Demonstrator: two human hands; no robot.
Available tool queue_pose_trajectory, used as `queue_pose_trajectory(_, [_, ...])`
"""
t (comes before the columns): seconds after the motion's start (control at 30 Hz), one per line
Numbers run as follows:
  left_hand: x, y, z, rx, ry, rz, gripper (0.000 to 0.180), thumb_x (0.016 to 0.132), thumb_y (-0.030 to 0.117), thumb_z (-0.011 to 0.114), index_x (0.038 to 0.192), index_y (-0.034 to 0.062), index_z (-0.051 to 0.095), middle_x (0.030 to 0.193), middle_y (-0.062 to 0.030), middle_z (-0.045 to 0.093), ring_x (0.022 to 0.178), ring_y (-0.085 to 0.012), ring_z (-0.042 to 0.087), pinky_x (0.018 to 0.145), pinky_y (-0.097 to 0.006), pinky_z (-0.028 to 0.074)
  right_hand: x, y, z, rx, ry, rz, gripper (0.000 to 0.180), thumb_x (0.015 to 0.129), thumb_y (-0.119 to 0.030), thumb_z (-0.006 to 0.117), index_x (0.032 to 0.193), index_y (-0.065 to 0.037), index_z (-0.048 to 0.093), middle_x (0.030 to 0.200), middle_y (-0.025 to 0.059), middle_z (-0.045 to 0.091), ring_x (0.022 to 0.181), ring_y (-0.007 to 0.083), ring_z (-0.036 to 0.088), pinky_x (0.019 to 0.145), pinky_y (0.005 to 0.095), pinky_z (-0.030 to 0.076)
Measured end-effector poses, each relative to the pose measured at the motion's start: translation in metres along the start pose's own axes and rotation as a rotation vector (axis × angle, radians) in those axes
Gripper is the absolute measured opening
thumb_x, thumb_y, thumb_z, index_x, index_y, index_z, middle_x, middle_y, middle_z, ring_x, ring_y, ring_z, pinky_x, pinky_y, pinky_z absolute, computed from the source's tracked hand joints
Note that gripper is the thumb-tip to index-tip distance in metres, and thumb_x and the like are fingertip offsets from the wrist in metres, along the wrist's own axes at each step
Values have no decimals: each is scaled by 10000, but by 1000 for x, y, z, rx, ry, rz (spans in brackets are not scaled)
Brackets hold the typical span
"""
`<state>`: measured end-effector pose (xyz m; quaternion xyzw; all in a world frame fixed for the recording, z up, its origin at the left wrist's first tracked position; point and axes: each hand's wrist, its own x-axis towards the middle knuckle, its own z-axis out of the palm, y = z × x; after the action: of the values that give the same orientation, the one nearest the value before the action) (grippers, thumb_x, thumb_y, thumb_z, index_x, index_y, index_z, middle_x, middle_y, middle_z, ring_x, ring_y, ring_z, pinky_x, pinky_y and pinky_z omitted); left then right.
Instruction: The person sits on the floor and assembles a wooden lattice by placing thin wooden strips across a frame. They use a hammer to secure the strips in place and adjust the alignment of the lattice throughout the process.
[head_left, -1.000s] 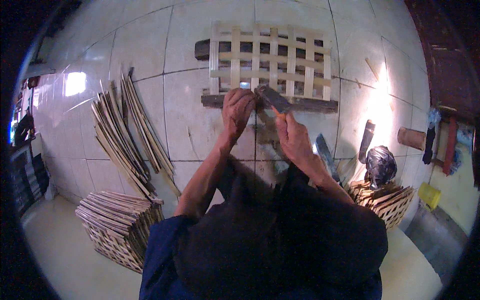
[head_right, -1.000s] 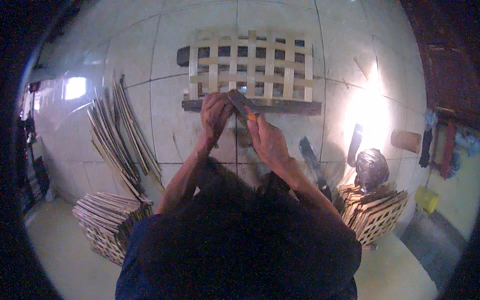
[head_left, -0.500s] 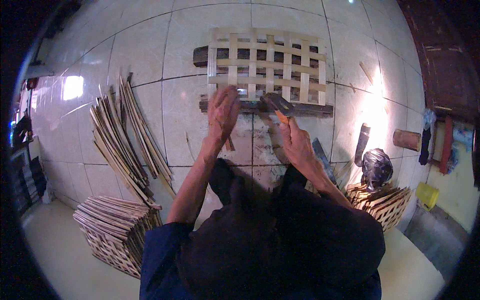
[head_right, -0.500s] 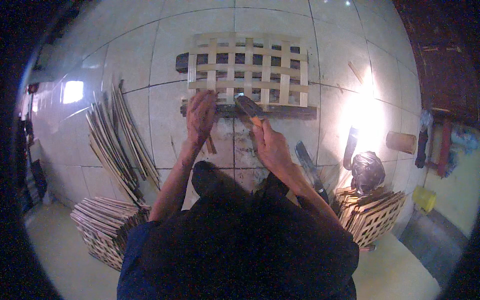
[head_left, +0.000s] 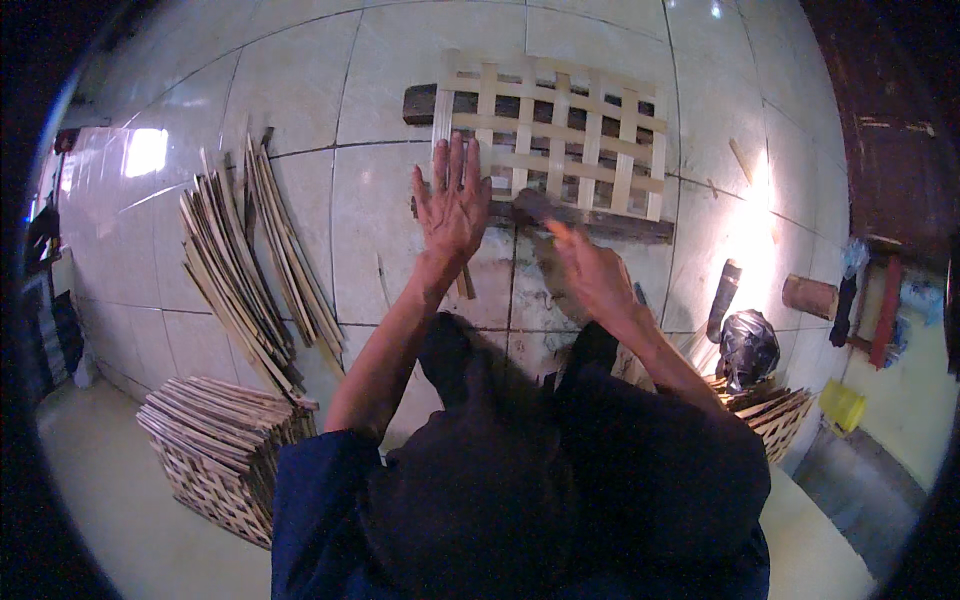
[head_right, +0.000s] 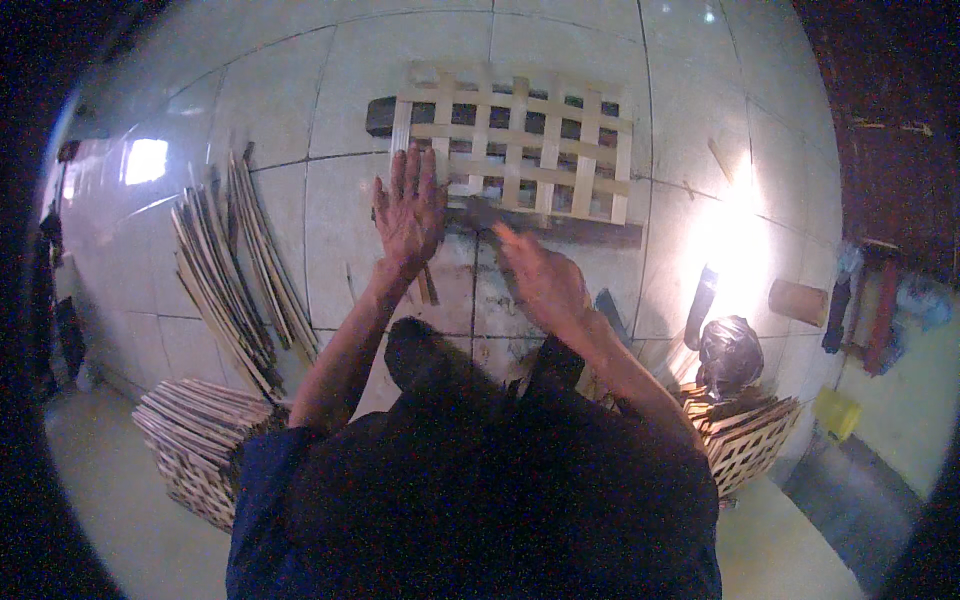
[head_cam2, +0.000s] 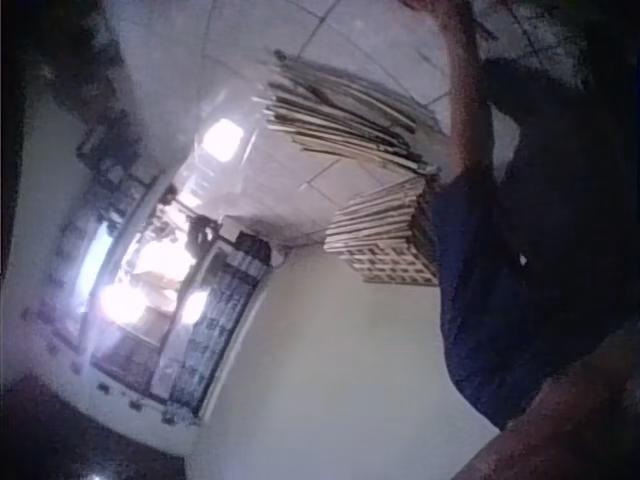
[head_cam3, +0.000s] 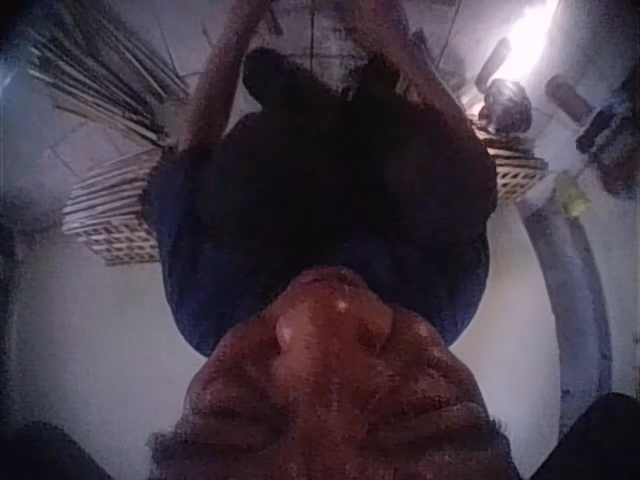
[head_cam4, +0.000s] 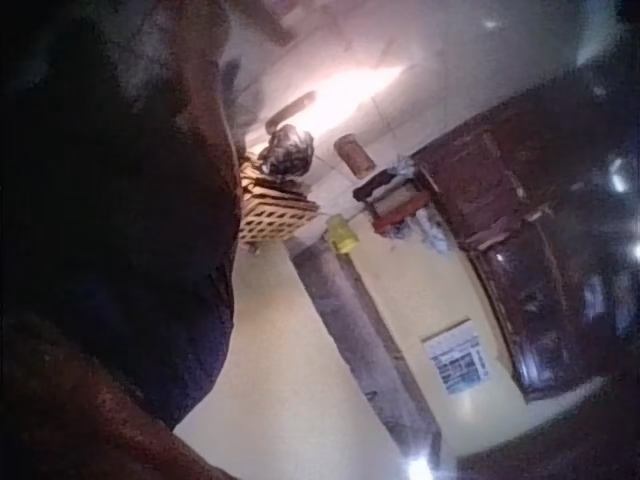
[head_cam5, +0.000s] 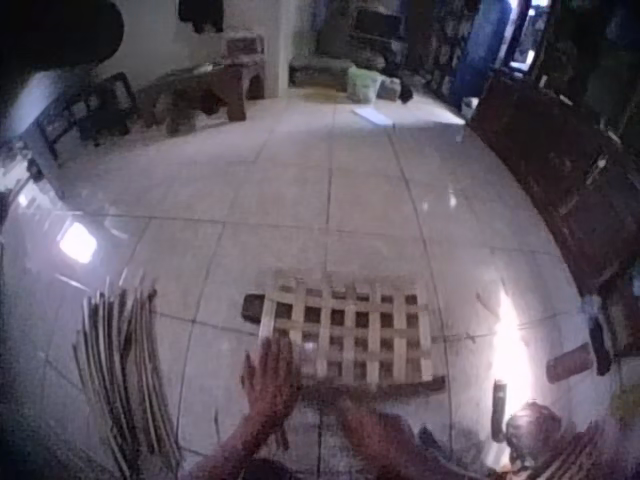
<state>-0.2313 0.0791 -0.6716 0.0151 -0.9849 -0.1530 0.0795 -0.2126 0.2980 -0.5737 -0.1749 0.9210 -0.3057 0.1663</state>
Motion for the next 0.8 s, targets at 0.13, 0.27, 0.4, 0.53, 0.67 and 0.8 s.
queue_pose_trajectory(0.13, [4, 4, 3, 9, -28, -44, 611, 964, 319, 432, 1519, 134, 256, 1592, -87, 204, 1474, -287, 158, 1135, -598, 125, -2, 8, -9, -40, -81, 274, 299, 983, -274, 511, 1187, -54, 512, 790, 220, 646, 692, 428, 639, 590, 510, 509])
queue_pose_trajectory(0.27, [2, 2, 3, 27, 2, -26, 612, 956, 296, 474, 1504, 119, 269, 1588, -95, 208, 1470, -294, 171, 1114, -617, 159, -7, -25, -23, 172, 69, 8, 303, 975, -269, 523, 1197, -62, 511, 752, 213, 639, 671, 431, 634, 581, 495, 516])
queue_pose_trajectory(0.4, [0, 2, -2, -4, -10, -25, 614, 958, 296, 473, 1509, 128, 261, 1593, -91, 198, 1474, -293, 157, 1113, -622, 153, -14, 4, 6, 150, 107, -212, 280, 977, -257, 524, 1148, -36, 509, 716, 221, 623, 656, 432, 624, 557, 469, 496])
queue_pose_trajectory(0.53, [5, 5, 8, 45, -54, -47, 620, 960, 291, 467, 1517, 135, 245, 1595, -86, 194, 1477, -292, 148, 1114, -621, 147, 10, 26, 20, 83, 82, 76, 224, 964, -216, 549, 1084, -29, 525, 729, 222, 623, 661, 415, 627, 531, 454, 491])
queue_pose_trajectory(0.67, [2, 4, -2, 8, -20, -40, 624, 963, 290, 459, 1523, 138, 231, 1593, -84, 198, 1478, -290, 139, 1117, -617, 149, -8, -2, 7, 203, 286, -139, 263, 989, -271, 492, 1079, -27, 530, 720, 220, 622, 660, 419, 628, 542, 466, 494])
queue_pose_trajectory(0.8, [-1, 5, -5, 21, -46, -55, 624, 964, 290, 456, 1524, 138, 229, 1591, -85, 202, 1478, -288, 140, 1120, -610, 153, -10, 27, 36, 37, 163, -120, 255, 986, -266, 490, 1100, -41, 529, 771, 225, 634, 685, 429, 632, 595, 496, 508])
